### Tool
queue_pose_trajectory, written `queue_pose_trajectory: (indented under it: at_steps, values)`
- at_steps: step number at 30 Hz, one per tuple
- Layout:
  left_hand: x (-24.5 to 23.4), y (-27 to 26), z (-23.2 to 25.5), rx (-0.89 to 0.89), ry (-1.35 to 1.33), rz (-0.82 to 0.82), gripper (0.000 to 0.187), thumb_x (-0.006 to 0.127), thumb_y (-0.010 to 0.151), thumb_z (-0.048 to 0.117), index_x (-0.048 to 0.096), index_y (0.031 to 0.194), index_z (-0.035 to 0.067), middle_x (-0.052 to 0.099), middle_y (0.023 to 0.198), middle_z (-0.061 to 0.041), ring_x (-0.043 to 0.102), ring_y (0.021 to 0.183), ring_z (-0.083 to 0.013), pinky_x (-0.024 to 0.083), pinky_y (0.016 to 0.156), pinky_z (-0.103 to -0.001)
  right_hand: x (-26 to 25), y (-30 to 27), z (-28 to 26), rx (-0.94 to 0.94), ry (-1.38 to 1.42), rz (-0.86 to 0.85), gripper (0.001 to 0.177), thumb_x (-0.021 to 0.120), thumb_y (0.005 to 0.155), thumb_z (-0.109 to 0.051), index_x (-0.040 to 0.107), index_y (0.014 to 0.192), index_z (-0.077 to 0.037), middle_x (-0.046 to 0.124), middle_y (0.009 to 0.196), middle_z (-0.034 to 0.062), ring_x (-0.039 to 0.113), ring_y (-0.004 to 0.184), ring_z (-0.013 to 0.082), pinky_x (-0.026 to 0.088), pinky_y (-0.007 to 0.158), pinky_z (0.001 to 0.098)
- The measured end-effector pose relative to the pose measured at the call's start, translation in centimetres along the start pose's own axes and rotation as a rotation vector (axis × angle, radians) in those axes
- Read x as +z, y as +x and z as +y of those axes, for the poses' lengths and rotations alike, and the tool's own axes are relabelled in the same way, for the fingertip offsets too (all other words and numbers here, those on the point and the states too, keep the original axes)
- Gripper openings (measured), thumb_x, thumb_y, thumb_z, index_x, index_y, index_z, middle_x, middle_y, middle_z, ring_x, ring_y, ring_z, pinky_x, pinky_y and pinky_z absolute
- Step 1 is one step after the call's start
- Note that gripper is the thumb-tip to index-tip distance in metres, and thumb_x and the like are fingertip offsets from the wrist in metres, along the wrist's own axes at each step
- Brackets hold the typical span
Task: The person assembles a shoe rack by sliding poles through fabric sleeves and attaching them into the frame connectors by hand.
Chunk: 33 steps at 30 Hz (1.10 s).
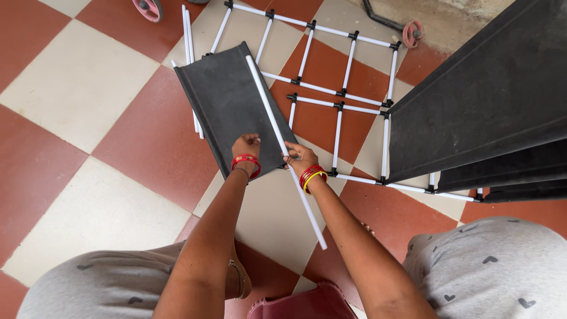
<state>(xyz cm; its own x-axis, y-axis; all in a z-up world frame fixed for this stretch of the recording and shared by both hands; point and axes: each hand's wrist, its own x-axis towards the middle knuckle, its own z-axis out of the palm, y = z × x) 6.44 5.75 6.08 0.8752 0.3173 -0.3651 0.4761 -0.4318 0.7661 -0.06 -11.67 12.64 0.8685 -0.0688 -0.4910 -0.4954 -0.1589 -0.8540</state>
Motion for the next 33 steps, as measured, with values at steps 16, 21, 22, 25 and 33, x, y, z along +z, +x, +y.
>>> queue_pose_trajectory:
  at_steps: [16, 21, 22, 25, 33]
  values:
    - [1.3, 0.7, 8.0, -0.1, -0.456, -0.073, 0.022, 0.062, 0.099, 0.017, 0.061, 0.106, -0.004, 0.071, 0.097, -0.015, 0.078, 0.078, -0.0217, 0.064, 0.067, -0.031, -9.0, 0.7, 3.7, -0.099, -0.45, 0.202, 0.035, 0.067, 0.089, 0.006, 0.075, 0.112, -0.019, 0.078, 0.103, 0.0015, 0.073, 0.084, 0.0157, 0.06, 0.078, 0.0324]
    - [4.2, 0.4, 6.3, -0.242, -0.568, -0.118, 0.023, 0.056, 0.102, 0.013, 0.058, 0.112, -0.008, 0.07, 0.099, -0.021, 0.078, 0.082, -0.0266, 0.064, 0.071, -0.032, -9.9, 1.1, 5.5, -0.162, -0.486, 0.253, 0.038, 0.066, 0.087, 0.01, 0.073, 0.114, -0.017, 0.075, 0.11, 0.0061, 0.073, 0.093, 0.0207, 0.061, 0.082, 0.0324]
    - [4.8, 0.1, 5.7, -0.257, -0.589, -0.138, 0.024, 0.056, 0.102, 0.012, 0.058, 0.112, -0.01, 0.069, 0.1, -0.022, 0.077, 0.083, -0.0282, 0.064, 0.071, -0.034, -9.6, 0.9, 5.5, -0.231, -0.455, 0.213, 0.04, 0.067, 0.087, 0.008, 0.07, 0.118, -0.017, 0.074, 0.11, 0.0074, 0.074, 0.096, 0.022, 0.061, 0.082, 0.0336]
    - [6.8, -0.7, 4.7, -0.288, -0.599, -0.201, 0.024, 0.056, 0.101, 0.01, 0.058, 0.113, -0.011, 0.069, 0.101, -0.023, 0.077, 0.086, -0.0305, 0.064, 0.073, -0.035, -8.4, -0.1, 4.6, -0.431, -0.421, 0.16, 0.046, 0.07, 0.085, 0.006, 0.066, 0.124, -0.017, 0.072, 0.114, 0.0109, 0.072, 0.098, 0.0268, 0.059, 0.083, 0.0368]
    - [12.1, -1.6, 3.7, -0.322, -0.639, -0.501, 0.019, 0.054, 0.101, 0.004, 0.058, 0.113, -0.01, 0.069, 0.106, -0.023, 0.077, 0.093, -0.0314, 0.064, 0.082, -0.038, -8.9, -1.1, 3.9, -0.287, -0.414, 0.239, 0.037, 0.069, 0.091, -0.003, 0.07, 0.12, -0.025, 0.074, 0.11, 0.0048, 0.074, 0.092, 0.0221, 0.061, 0.079, 0.0372]
